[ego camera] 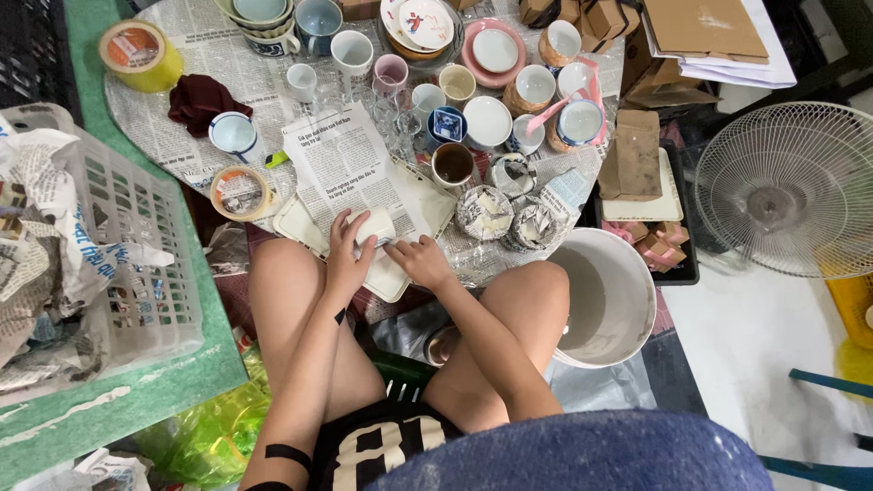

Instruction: The person wraps small ceramic cups and bowls in newspaper and secures them with masking tape. They handle each item individually, folding the paper around the object and applying tape to hold the wrapping in place.

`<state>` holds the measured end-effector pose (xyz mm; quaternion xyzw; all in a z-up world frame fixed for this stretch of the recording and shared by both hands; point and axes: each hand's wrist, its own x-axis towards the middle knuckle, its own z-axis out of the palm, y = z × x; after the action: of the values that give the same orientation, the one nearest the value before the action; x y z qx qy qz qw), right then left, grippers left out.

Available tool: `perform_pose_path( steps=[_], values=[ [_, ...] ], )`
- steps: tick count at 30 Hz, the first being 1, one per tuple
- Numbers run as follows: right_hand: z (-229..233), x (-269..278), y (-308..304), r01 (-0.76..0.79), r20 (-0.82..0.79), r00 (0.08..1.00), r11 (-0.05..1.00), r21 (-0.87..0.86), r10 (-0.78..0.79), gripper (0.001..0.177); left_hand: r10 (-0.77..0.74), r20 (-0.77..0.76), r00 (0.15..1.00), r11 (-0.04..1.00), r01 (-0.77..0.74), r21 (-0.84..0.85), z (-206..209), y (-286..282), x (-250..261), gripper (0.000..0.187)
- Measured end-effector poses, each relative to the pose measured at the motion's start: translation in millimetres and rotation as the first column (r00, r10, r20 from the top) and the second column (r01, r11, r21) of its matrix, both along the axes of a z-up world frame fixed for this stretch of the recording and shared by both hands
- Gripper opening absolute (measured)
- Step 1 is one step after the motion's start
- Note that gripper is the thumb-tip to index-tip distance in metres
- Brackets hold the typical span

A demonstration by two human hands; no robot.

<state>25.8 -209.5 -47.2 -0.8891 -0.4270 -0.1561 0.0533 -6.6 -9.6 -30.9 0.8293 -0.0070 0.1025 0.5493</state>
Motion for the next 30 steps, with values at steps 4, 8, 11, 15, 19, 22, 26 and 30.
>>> perform_pose_path(
  steps=[4, 8, 11, 15, 19, 22, 26, 30],
  values=[
    [6.2, 0.7, 1.9, 0.013, -0.095, 0.995, 0.995, 0.102, -0.003, 0.020, 0.000, -0.011, 1.000, 0.999, 0.000, -0.044, 1.8, -0.2, 0.8, 0.043],
    [15.0, -3.3, -0.5, 0.033, -0.170, 0.985, 0.966, 0.258, 0.011, 0.018, -0.005, -0.014, 1.000, 0.999, 0.004, -0.038, 4.7, 1.4, 2.2, 0.044],
    [15.6, -4.2, -1.4, 0.082, -0.181, 0.983, 0.964, 0.251, -0.037, 0.024, 0.012, 0.031, 0.999, 0.998, -0.014, 0.065, 6.9, 1.7, 1.4, 0.046],
    [8.9, 0.2, -6.7, 0.050, -0.108, 0.994, 0.982, 0.181, -0.031, 0.029, 0.043, 0.047, 0.998, 0.996, -0.047, 0.078, 7.2, -1.8, 1.8, 0.058],
    [-4.3, 1.7, -8.8, 0.014, -0.070, 0.997, 0.996, 0.089, -0.008, 0.027, 0.062, 0.012, 0.998, 0.994, -0.063, 0.093, 5.5, -3.7, -0.1, 0.061],
    [-6.2, 0.3, -9.2, 0.018, -0.058, 0.998, 0.998, 0.063, -0.015, 0.028, 0.060, 0.043, 0.997, 0.995, -0.063, 0.083, 1.9, -4.8, 0.3, 0.067],
    [10.2, -2.6, -7.2, 0.034, -0.091, 0.996, 0.970, 0.241, -0.013, 0.018, 0.034, 0.128, 0.991, 0.992, -0.049, 0.115, -0.1, -4.6, 1.8, 0.089],
    [38.4, 0.3, -11.1, 0.242, -0.333, 0.938, 0.874, 0.422, -0.099, 0.009, 0.025, 0.056, 0.998, 0.983, -0.035, 0.182, -0.4, -2.5, 3.9, 0.101]
  ],
)
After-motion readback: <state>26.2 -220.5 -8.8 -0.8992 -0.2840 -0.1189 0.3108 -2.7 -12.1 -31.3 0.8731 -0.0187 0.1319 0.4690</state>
